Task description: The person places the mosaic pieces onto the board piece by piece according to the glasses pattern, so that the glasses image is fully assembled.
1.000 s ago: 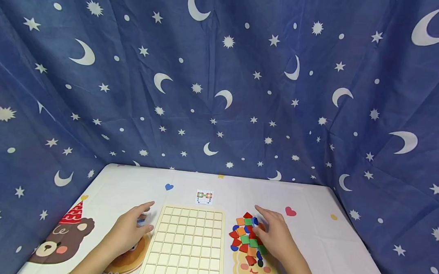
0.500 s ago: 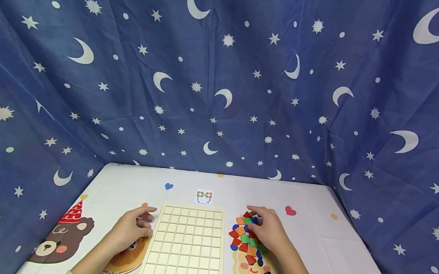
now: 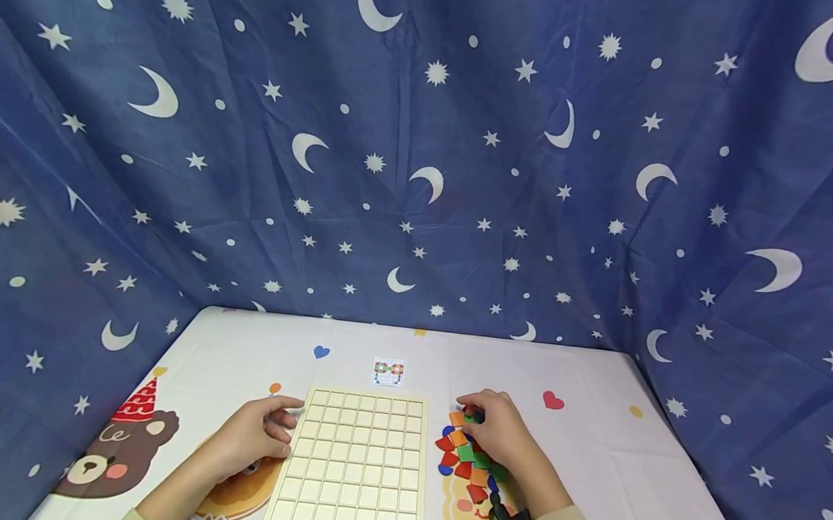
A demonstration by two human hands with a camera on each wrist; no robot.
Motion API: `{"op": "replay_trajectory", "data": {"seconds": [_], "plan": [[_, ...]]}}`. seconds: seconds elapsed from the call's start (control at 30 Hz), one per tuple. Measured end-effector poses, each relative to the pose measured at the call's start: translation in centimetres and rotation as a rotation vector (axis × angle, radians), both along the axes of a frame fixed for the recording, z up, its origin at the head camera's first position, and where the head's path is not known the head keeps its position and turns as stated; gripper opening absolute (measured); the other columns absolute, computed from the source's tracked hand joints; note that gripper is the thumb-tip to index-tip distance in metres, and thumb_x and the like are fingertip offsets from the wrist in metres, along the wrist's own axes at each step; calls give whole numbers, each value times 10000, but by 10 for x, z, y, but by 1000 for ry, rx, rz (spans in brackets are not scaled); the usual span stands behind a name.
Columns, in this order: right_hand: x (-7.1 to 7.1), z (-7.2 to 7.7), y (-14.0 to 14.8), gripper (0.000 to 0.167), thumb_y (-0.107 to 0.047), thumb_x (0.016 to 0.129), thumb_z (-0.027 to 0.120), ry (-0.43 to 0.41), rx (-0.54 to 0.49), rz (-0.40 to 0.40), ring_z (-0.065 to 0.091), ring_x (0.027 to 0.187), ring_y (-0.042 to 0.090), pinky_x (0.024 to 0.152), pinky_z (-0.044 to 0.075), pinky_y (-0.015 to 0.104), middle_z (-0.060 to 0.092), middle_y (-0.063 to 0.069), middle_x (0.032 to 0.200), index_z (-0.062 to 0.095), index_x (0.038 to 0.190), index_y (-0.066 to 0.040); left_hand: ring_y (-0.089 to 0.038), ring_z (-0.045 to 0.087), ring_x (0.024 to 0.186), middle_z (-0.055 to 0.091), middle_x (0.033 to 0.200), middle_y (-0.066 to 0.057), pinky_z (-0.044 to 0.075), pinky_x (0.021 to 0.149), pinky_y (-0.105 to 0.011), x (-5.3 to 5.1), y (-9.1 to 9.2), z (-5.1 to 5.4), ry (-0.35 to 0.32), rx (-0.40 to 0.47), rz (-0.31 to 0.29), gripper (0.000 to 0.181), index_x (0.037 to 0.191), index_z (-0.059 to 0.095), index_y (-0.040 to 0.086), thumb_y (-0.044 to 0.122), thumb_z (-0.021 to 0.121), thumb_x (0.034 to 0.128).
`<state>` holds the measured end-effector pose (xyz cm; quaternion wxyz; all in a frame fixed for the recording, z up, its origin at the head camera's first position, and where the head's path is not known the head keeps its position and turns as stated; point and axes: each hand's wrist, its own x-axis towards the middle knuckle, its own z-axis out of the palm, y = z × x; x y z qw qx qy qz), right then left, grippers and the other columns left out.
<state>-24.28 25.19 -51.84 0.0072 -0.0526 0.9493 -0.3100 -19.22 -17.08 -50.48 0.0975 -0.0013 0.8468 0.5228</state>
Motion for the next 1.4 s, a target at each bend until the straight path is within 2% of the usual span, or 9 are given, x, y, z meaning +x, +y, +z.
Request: {"op": "replay_trajectory", "data": {"seconds": [0.1,0.37,0.47,0.67,0.73,0.93,1.2,1.4], "plan": [[-1,0,-3,354,-84,867,889,-10,6,4,588,993,153,991,604,438,710,-85,973,829,1198,-195,-190,659,878,674,1100,-83,561,637,-299,0,0,1,9,-13,-7,750,1406,683,61,-147,877,712],[-2,1,-9,282,-82,879,878,-26,28,-15,549,943,166,930,623,399,675,-58,943,843,1129,-207,-183,646,847,667,1075,-72,556,681,-277,-2,-1,-1,18,-43,-33,742,1363,705,42,-153,896,672],[-4,1,-10,226,-80,884,872,-23,40,-13,543,934,170,908,612,387,669,-51,937,845,1062,-218,-187,636,835,656,1069,-72,548,659,-281,-4,-1,-2,13,-39,-48,731,1354,708,36,-158,888,672],[-8,0,-12,188,-82,882,874,-19,69,-7,519,919,176,863,580,358,646,-49,907,838,996,-228,-201,592,833,624,1089,-76,466,527,-281,-5,-2,-4,-15,-19,-71,727,1378,692,38,-151,873,700],[-9,1,-13,184,-87,882,876,-19,79,-4,516,921,178,858,581,357,641,-46,905,837,996,-226,-207,589,839,620,1090,-85,476,544,-284,-5,-2,-4,-15,-11,-70,728,1378,689,27,-160,870,698],[-10,2,-14,217,-87,869,887,-39,93,-3,523,936,178,896,600,385,648,-47,923,835,1021,-232,-208,603,846,621,1076,-94,541,651,-293,-6,-1,-4,-10,-14,-67,727,1362,695,16,-177,865,682],[-13,-1,-15,196,-106,876,885,-39,83,2,535,935,173,893,594,376,657,-52,923,836,1020,-231,-211,593,842,613,1072,-99,546,659,-291,-5,1,-4,-17,-16,-52,725,1361,695,13,-194,857,685],[-14,-2,-14,244,-89,853,902,-72,48,-13,571,956,183,955,600,417,668,-41,941,831,1043,-225,-211,592,841,613,1065,-93,545,662,-286,-4,2,-5,-21,-21,-45,723,1355,700,22,-201,850,684]]}}
